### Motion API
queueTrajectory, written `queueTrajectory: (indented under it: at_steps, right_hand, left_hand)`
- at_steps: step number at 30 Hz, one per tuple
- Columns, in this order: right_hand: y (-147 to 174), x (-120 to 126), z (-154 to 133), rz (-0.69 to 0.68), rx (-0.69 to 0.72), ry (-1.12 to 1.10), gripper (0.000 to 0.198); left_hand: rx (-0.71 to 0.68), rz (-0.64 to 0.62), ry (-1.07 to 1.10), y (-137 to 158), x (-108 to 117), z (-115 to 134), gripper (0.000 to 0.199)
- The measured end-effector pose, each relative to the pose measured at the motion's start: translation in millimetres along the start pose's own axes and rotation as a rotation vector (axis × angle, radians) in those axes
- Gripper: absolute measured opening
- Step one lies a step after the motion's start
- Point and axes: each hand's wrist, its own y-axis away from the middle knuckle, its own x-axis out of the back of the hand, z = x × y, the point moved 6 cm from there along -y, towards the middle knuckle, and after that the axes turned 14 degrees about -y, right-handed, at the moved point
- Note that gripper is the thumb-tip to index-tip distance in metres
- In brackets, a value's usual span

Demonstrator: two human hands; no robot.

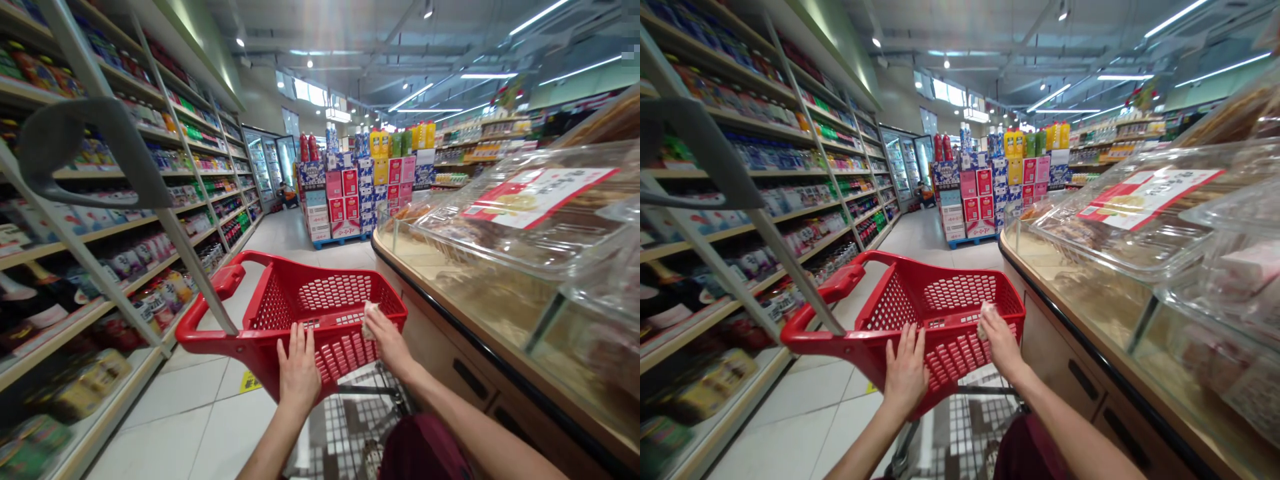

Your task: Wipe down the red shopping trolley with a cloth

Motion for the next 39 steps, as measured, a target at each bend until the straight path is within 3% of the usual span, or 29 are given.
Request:
queueTrajectory:
  at_steps: [3, 6, 8, 13, 18, 20, 23, 25, 29, 35, 39]
  right_hand:
    - [1, -3, -7, -0.029, 0.074, -0.03, 0.043]
    - [0, 14, 14, 0.112, -0.12, 0.064, 0.049]
    - [0, 13, 15, 0.121, -0.16, 0.068, 0.053]
    - [-2, -7, -13, -0.059, 0.083, -0.062, 0.048]
    - [-2, 13, 17, 0.127, -0.223, 0.067, 0.049]
    - [-6, 4, 4, 0.091, -0.151, 0.032, 0.051]
    - [-9, -15, -26, -0.03, 0.076, -0.062, 0.052]
    - [-9, -13, -24, -0.009, 0.055, -0.051, 0.053]
    - [-10, -4, -9, 0.153, -0.166, 0.011, 0.054]
    - [-16, -30, -52, -0.012, 0.124, -0.124, 0.052]
    - [-9, -8, -21, 0.123, -0.087, -0.037, 0.053]
  left_hand:
    - [-0.014, -0.003, 0.0, 1, -1, 0, 0.063]
    - [-0.018, -0.014, 0.002, 2, 0, 1, 0.063]
    - [-0.008, -0.02, 0.007, 2, 0, 2, 0.063]
    - [-0.004, -0.024, 0.012, 2, 3, 2, 0.063]
    - [-0.011, -0.05, 0.036, 3, 4, 3, 0.064]
    - [-0.001, -0.051, 0.036, 3, 4, 3, 0.063]
    - [-0.004, -0.046, 0.019, 4, 4, 3, 0.064]
    - [-0.019, -0.054, 0.011, 4, 3, 3, 0.064]
    - [-0.028, -0.071, 0.013, 5, 1, 5, 0.065]
    - [-0.034, -0.075, 0.019, 8, 1, 3, 0.065]
    - [-0.056, -0.061, 0.025, 9, 0, 2, 0.065]
